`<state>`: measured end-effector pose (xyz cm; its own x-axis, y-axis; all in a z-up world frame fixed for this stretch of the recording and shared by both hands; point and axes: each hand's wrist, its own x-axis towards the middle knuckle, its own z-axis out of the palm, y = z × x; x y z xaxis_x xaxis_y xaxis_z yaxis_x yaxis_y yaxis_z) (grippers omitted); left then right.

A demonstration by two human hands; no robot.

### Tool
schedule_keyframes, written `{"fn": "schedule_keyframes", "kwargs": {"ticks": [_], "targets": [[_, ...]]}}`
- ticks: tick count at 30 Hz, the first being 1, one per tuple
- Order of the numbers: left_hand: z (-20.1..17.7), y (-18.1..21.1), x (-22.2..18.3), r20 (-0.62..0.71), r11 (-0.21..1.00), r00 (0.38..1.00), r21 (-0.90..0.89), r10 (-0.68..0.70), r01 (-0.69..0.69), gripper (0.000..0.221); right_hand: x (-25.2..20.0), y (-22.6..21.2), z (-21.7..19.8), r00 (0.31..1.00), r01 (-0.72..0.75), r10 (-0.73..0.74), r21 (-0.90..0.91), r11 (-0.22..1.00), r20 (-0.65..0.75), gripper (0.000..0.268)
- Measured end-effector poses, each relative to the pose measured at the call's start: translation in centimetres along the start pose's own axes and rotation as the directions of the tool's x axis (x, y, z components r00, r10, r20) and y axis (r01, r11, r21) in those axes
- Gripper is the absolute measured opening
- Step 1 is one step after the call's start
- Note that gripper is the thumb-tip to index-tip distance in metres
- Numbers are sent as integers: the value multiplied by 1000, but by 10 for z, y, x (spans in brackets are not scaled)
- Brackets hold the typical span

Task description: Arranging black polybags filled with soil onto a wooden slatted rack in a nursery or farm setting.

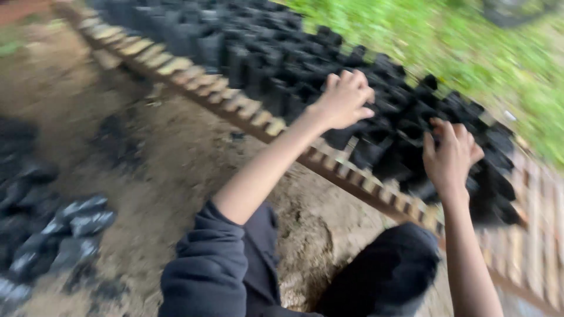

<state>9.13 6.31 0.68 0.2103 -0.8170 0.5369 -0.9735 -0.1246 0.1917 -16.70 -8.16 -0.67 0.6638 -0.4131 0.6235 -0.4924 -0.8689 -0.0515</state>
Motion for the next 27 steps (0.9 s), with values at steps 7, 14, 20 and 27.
{"fn": "schedule_keyframes", "kwargs": {"ticks": [7,14,20,27], "targets": [[-49,-67,-94,-179,954,944,-169,-278,249,32,54,-121,51,895,382,-369,5,924,-253,24],[-80,-155,-258,-384,802,716,-415,-583,430,28,114,-306,85,713,688,-617,162,708,-333,38],[-81,-157,-415,-107,371,361,-424,-926,826,29,99,-464,143,523,852,-822,111,511,-225,23],[-50,-165,-545,-102,147,118,-363,-988,920,28,46,-608,205,411,866,-897,237,440,163,31]]}}
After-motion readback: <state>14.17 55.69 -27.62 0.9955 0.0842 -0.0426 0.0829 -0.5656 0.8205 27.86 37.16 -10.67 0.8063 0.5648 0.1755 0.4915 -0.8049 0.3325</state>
